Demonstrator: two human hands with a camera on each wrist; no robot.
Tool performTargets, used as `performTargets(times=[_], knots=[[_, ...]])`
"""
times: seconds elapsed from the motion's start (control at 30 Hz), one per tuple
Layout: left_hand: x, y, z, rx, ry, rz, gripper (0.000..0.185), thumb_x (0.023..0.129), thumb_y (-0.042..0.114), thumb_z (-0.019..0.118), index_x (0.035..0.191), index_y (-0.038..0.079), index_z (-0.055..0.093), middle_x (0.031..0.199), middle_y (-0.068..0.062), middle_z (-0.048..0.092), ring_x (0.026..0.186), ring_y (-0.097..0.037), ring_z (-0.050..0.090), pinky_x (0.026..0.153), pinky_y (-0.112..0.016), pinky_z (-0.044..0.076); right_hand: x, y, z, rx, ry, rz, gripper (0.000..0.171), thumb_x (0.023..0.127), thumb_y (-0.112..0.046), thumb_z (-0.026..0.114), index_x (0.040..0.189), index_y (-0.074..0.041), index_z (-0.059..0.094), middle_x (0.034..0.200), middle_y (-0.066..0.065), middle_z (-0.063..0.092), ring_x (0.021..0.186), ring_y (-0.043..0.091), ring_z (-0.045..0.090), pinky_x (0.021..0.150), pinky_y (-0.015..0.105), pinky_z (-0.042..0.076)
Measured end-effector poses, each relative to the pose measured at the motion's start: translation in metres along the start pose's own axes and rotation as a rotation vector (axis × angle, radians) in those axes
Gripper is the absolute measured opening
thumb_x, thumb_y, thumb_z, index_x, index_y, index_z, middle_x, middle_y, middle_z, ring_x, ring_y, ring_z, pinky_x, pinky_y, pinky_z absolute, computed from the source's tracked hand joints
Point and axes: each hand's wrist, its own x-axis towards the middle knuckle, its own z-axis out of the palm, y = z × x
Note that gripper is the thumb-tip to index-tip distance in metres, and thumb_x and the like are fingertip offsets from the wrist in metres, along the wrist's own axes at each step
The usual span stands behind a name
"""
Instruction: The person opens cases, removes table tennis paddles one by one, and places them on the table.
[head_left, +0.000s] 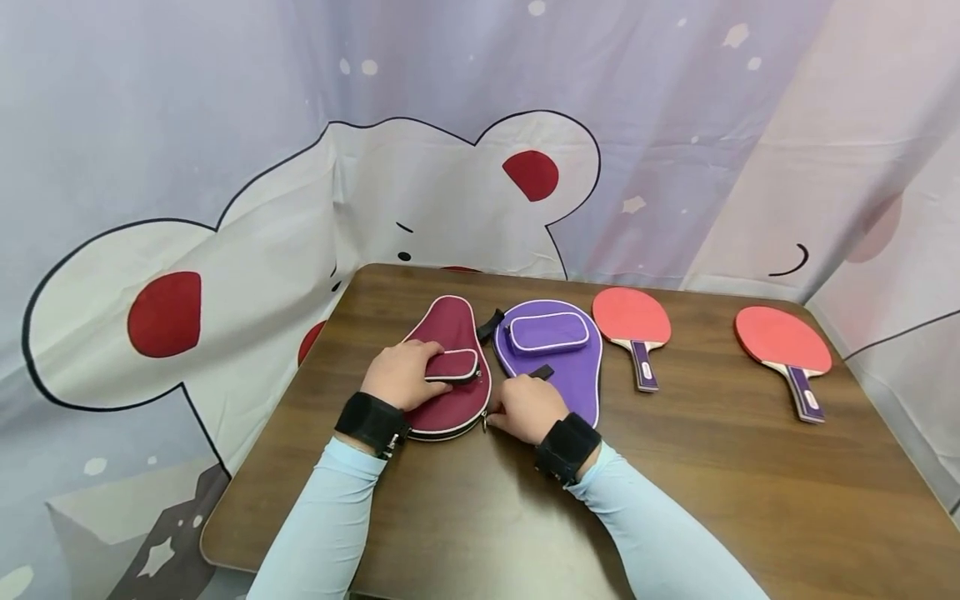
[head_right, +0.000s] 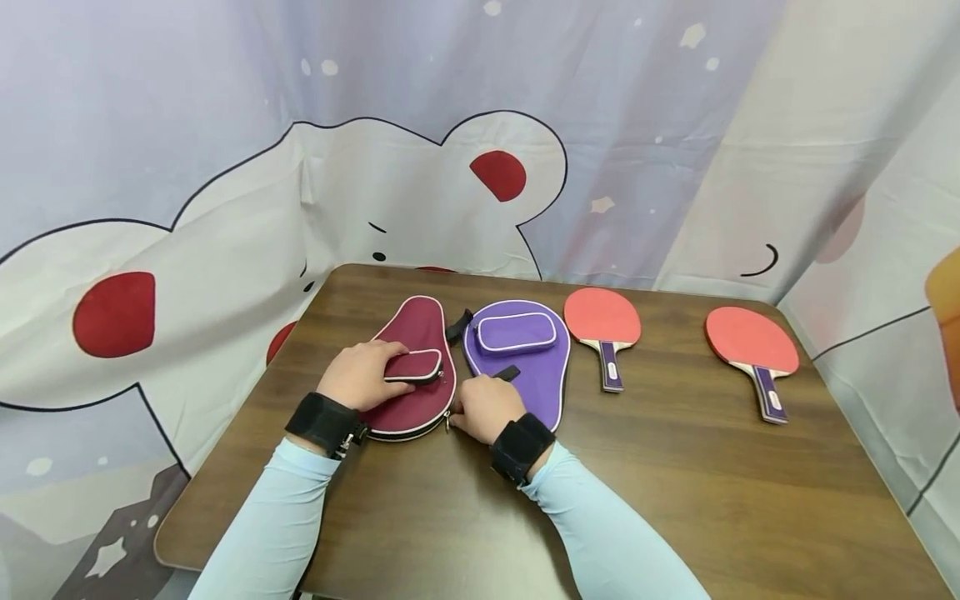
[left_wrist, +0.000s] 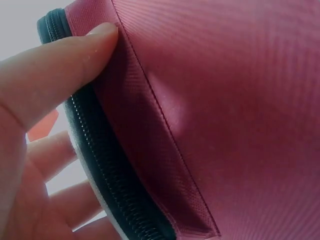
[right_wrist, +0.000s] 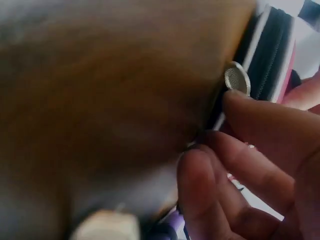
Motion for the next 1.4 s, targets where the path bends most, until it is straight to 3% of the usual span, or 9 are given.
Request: performTargets(times=[0.17,0.43,0.57,0.77,0.8,1.03,1.23,1.4], knots=[[0.003,0.006,-0.002,0.043,0.026,0.011,0.060,0.088,0.046,0.091,0.134,0.012,0.074,0.117,-0.013,0.077,0.098,-0.033,0.075,0.087,-0.052,0.061,0.001,0.000,0.002,-0.018,0.013,-0.005,0.043,0.090,-0.040,0.090,0.057,-0.030,0.063,0.054,-0.016,0.049,0.050,0.008,0.051,0.049,0.038,0.045],[0.007,0.008,-0.006,0.083,-0.008,0.028,0.059,0.088,0.047,0.091,0.132,0.011,0.074,0.110,-0.012,0.079,0.093,-0.032,0.074,0.084,-0.051,0.061,0.001,-0.006,0.001,-0.048,-0.016,0.075,0.054,0.088,-0.052,0.089,0.053,-0.026,0.058,0.049,-0.013,0.048,0.047,0.013,0.052,0.047,0.043,0.046],[0.009,0.008,-0.012,0.072,-0.043,0.035,0.057,0.086,0.046,0.093,0.128,0.011,0.075,0.104,-0.009,0.079,0.086,-0.029,0.071,0.082,-0.049,0.060,0.002,-0.006,0.008,-0.066,-0.011,0.083,0.053,0.089,-0.048,0.088,0.054,-0.026,0.055,0.053,-0.011,0.049,0.051,0.015,0.056,0.049,0.046,0.048],[0.010,0.005,-0.014,0.059,-0.059,0.025,0.052,0.085,0.045,0.094,0.122,0.012,0.076,0.093,-0.005,0.076,0.079,-0.026,0.067,0.075,-0.046,0.058,0.005,-0.006,0.010,-0.025,0.000,0.056,0.046,0.089,-0.027,0.083,0.057,-0.024,0.051,0.058,-0.009,0.050,0.057,0.018,0.059,0.052,0.049,0.050],[0.010,0.005,-0.013,0.057,-0.055,0.025,0.052,0.085,0.045,0.094,0.120,0.012,0.076,0.091,-0.004,0.076,0.078,-0.026,0.067,0.074,-0.046,0.058,0.007,0.002,0.018,-0.006,0.013,0.036,0.044,0.090,-0.028,0.081,0.058,-0.024,0.051,0.060,-0.008,0.051,0.058,0.018,0.058,0.052,0.048,0.050],[0.012,0.005,-0.013,0.054,-0.040,0.029,0.050,0.085,0.045,0.095,0.119,0.013,0.076,0.089,-0.004,0.075,0.077,-0.028,0.067,0.073,-0.047,0.057,0.010,0.001,0.018,0.145,-0.052,0.052,0.043,0.089,-0.036,0.085,0.057,-0.024,0.059,0.054,-0.012,0.053,0.054,0.014,0.057,0.052,0.044,0.048],[0.013,0.003,-0.009,0.077,-0.036,0.032,0.051,0.085,0.046,0.093,0.120,0.013,0.076,0.094,-0.006,0.077,0.079,-0.029,0.068,0.074,-0.050,0.058,0.019,0.021,0.051,0.137,-0.018,0.075,0.041,0.084,-0.036,0.081,0.054,-0.028,0.055,0.055,-0.012,0.051,0.055,0.014,0.053,0.048,0.042,0.044],[0.013,0.005,-0.007,0.081,-0.024,0.037,0.053,0.086,0.046,0.093,0.124,0.013,0.076,0.099,-0.008,0.078,0.082,-0.031,0.070,0.076,-0.052,0.059,0.014,0.016,0.041,0.150,-0.041,0.130,0.037,0.084,-0.027,0.074,0.055,-0.025,0.050,0.057,-0.008,0.049,0.055,0.017,0.051,0.048,0.045,0.042]])
